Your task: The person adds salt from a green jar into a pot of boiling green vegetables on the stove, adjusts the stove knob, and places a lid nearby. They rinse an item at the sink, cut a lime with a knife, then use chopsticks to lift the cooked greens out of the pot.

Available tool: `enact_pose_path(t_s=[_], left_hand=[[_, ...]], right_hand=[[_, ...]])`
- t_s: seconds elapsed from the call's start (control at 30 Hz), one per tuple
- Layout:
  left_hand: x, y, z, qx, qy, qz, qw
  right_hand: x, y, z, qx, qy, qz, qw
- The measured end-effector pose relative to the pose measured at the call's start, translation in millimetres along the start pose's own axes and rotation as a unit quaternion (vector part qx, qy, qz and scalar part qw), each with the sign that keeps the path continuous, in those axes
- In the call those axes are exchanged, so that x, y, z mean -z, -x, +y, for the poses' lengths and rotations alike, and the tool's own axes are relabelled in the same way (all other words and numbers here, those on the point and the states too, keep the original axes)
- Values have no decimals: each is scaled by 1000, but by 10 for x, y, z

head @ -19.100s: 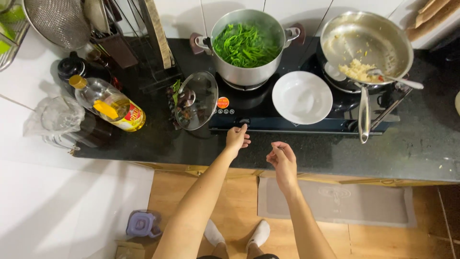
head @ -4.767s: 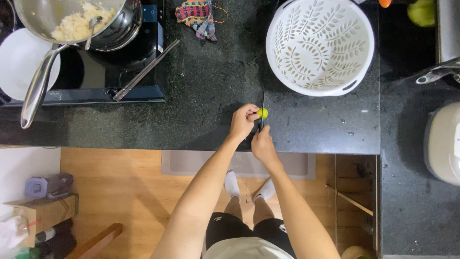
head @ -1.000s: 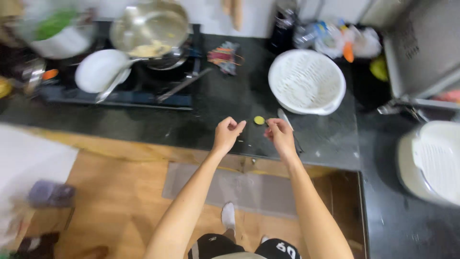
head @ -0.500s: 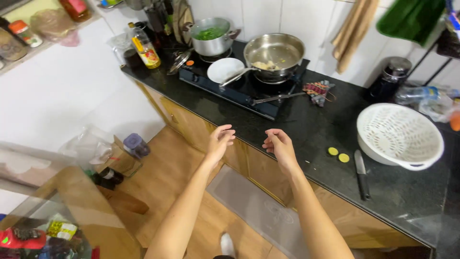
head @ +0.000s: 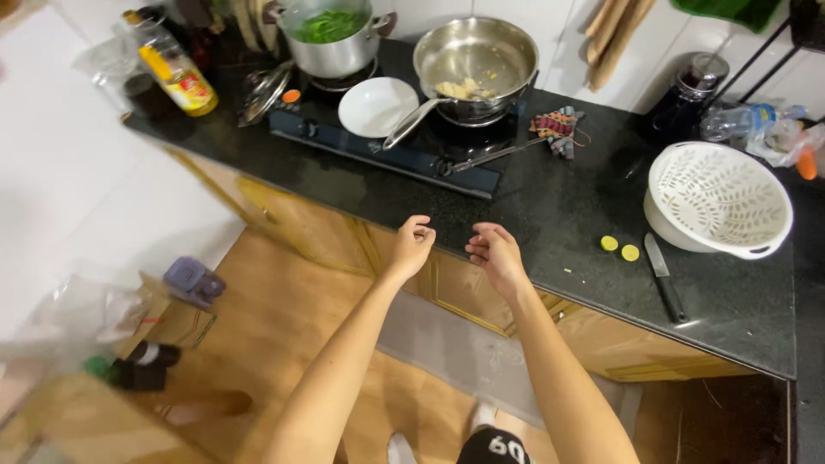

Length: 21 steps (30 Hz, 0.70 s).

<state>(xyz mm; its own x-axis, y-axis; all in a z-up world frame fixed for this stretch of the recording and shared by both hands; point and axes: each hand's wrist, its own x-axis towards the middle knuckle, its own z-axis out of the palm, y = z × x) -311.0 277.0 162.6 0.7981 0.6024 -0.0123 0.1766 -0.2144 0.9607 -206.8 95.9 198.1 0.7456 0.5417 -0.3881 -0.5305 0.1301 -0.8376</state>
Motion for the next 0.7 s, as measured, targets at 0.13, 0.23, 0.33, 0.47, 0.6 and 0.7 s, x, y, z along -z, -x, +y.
enact_pose_path(t_s=[0.13,0.23,0.33,0.47,0.6,0.7], left_hand=[[-269,-557,-17,-51,-114,29,992],[-402,-896,154,-114,-244,49,962],[-619,-1309,367,-155,-397,35,904],[-990,-1900,101,-161,-573,32,803],[-1106,-2137,-55,-169,-647,-22,743],[-1133,-2091,-44,-191,-608,-52,769]], right_hand=[[140,-419,28,-18,-9,31,999],[230,-773,85,-35,-16,31,999],[383,-1158,96,-28,-21,21,999],[446,-1354,-146,-48,-10,24,998],[475,-1483,-357,-38,10,37,999],[489,-1486,-369,32,68,80,994]])
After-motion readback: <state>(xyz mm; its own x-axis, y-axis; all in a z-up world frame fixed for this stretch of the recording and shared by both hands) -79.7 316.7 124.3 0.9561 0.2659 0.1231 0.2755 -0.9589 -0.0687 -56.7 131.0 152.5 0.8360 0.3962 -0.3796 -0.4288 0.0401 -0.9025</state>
